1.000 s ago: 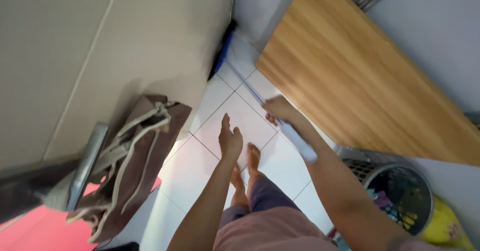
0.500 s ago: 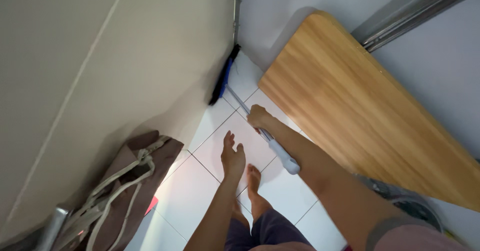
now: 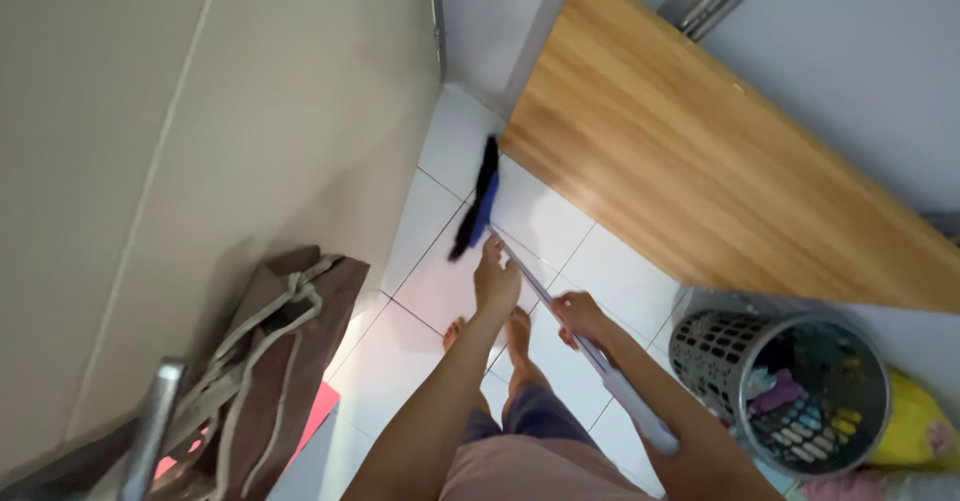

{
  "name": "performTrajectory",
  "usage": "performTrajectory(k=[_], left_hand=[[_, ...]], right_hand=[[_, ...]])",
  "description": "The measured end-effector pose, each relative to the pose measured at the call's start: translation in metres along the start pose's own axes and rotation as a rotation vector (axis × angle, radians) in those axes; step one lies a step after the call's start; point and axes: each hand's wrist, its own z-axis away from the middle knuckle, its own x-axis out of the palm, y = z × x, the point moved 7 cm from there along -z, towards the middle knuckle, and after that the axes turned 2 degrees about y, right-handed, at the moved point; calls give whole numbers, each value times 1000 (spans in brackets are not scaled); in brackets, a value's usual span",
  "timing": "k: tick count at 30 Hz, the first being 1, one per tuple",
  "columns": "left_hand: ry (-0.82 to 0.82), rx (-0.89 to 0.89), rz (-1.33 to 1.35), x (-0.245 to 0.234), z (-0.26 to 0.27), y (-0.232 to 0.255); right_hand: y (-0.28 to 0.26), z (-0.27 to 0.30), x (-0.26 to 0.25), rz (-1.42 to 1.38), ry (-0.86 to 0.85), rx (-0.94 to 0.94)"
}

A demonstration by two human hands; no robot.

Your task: The person sweeps a tiled floor with a broom, moving debris toward a corner. They briefly pick up a red cloth, then continue sweeping around water jugs and other items.

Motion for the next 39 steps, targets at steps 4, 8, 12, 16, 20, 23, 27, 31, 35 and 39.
performTrajectory(k=[4, 8, 12, 16, 20, 23, 27, 31, 35, 39], left_hand=[[-62, 73, -69, 4, 10, 4], [-95, 117, -110, -10, 5, -8], [-53, 102, -81, -45, 0, -39], [52, -147, 77, -85, 10, -100], [102, -246, 88, -120, 36, -133], [137, -282, 47, -142, 58, -133], [168, -378, 172, -142, 91, -135], [229, -315, 166, -102, 118, -161], [219, -225, 145, -10, 141, -190], [144, -173, 124, 78, 179, -200]], right_hand=[[38, 75, 19, 30, 101, 196], [10, 134, 36, 238, 100, 172], [-51, 160, 53, 449, 93, 58], [-122, 106, 74, 732, 155, -163], [-151, -3, 104, 1325, 34, -296], [-119, -74, 87, 1110, 47, -60], [-36, -100, 84, 1836, -149, -470], [75, -39, 64, 1642, -126, -592], [172, 72, 60, 1415, -280, -422], [213, 159, 33, 1027, -197, -69]])
